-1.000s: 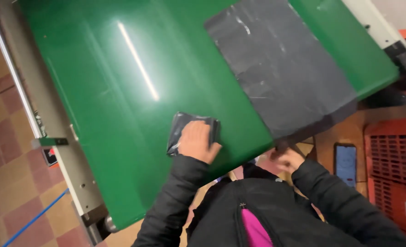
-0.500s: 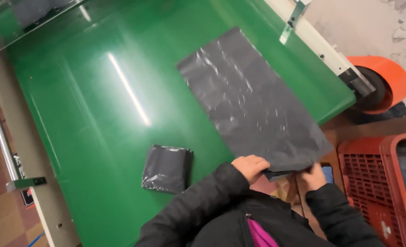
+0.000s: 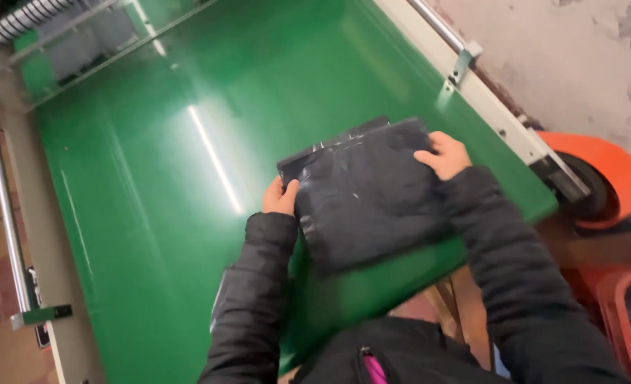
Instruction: Folding black plastic bags on a conveyor belt and placing them in a crate.
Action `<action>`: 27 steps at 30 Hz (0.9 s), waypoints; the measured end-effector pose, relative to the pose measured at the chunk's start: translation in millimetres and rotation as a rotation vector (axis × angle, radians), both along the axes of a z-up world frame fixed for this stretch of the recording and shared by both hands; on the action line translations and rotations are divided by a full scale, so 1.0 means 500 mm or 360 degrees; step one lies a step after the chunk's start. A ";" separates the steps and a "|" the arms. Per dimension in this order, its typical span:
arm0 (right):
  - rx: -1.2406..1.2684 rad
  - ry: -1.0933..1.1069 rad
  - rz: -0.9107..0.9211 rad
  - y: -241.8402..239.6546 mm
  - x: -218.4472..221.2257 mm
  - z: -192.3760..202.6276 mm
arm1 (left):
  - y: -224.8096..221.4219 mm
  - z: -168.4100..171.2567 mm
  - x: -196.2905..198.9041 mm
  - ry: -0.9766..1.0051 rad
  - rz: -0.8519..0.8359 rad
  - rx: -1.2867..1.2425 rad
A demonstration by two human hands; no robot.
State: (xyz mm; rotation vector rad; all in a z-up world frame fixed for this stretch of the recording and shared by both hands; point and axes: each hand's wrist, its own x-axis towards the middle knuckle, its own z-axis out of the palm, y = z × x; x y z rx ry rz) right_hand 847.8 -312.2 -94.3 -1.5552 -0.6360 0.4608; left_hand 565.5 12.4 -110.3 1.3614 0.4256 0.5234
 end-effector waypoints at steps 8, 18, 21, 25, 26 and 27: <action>-0.0991 -0.0826 -0.0059 0.194 0.079 -0.011 | 0.114 -0.164 0.060 0.0724 0.0387 0.0996; -0.1800 -0.1309 0.0692 0.359 0.119 0.011 | -0.068 0.096 0.010 0.0638 0.0340 0.1557; -0.1752 -0.1456 0.0667 0.336 0.095 0.033 | -0.129 0.025 0.013 0.0632 -0.0008 0.0680; -0.0787 -0.1403 0.0342 0.208 -0.035 0.157 | -0.121 -0.082 -0.002 0.0487 -0.0112 -0.1100; -0.0578 -0.1502 0.0314 0.168 -0.084 0.200 | -0.117 -0.087 -0.023 0.0412 -0.0040 -0.1429; -0.0594 -0.1488 0.0328 0.124 -0.118 0.194 | -0.118 -0.077 -0.048 0.0423 -0.0035 -0.1450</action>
